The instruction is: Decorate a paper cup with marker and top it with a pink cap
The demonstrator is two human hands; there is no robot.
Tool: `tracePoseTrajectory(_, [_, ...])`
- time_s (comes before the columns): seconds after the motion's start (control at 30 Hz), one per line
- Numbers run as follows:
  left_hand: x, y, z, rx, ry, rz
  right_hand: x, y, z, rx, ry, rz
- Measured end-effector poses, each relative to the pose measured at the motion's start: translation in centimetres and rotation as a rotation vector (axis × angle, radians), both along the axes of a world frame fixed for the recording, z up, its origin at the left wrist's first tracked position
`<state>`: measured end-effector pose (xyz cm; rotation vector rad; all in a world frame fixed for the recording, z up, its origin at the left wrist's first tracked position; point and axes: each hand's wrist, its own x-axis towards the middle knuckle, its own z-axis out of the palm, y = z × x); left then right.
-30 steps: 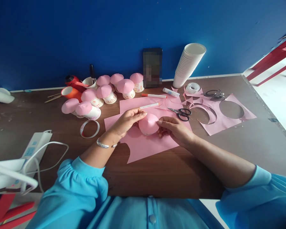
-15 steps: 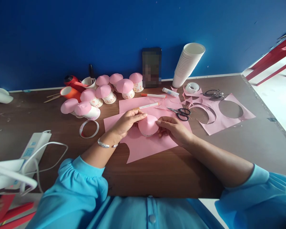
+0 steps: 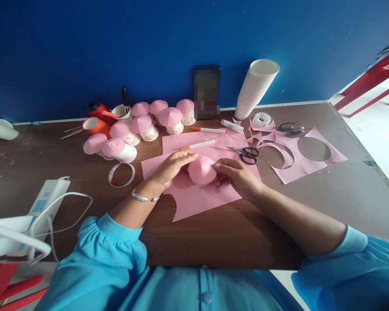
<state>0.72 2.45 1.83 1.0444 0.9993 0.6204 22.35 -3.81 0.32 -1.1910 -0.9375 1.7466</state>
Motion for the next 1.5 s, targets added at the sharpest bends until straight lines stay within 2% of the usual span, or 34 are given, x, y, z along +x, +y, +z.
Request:
tracePoseTrajectory(0.13, [-0.6,-0.1,-0.2,0.100,0.071,0.064,0.4,0.1,0.3,0.095,-0.109,-0.034])
tracePoseTrajectory(0.23, [-1.6,-0.4,-0.3,0.221,0.149,0.072,0.9,0.0,0.6,0.268,-0.294,-0.145])
tracePoseTrajectory(0.33, [-2.8,-1.2,-0.5,0.386,0.245,-0.027,0.9,-0.6,1.1,0.640,-0.550,-0.235])
tracePoseTrajectory(0.43, [-3.4,-2.1,-0.6,0.510,0.372,-0.179,0.1,-1.2,1.5,1.051,-0.734,-0.092])
tracePoseTrajectory(0.5, [-3.3,-2.3,-0.7,0.624,0.448,-0.206,-0.7,-1.2,1.5,1.182,-0.780,0.020])
tracePoseTrajectory(0.63, [-2.1,-2.4,-1.2,0.818,0.530,-0.228,-2.0,-0.6,1.0,1.214,-0.828,0.110])
tracePoseTrajectory(0.9, [-0.6,-3.0,-2.0,0.816,0.687,-0.231,-1.7,0.4,0.3,1.124,-0.792,0.133])
tracePoseTrajectory(1.1, [-0.2,-3.0,-2.9,0.887,0.705,-0.201,-1.8,0.5,0.0,1.148,-0.788,0.118])
tracePoseTrajectory(1.37, [-0.1,-3.3,-3.9,1.015,0.740,-0.152,-2.4,0.1,-0.8,1.177,-0.845,0.043])
tracePoseTrajectory(1.5, [-0.2,-3.3,-4.0,1.013,0.723,-0.144,-2.7,-0.2,-1.1,1.150,-0.837,-0.007])
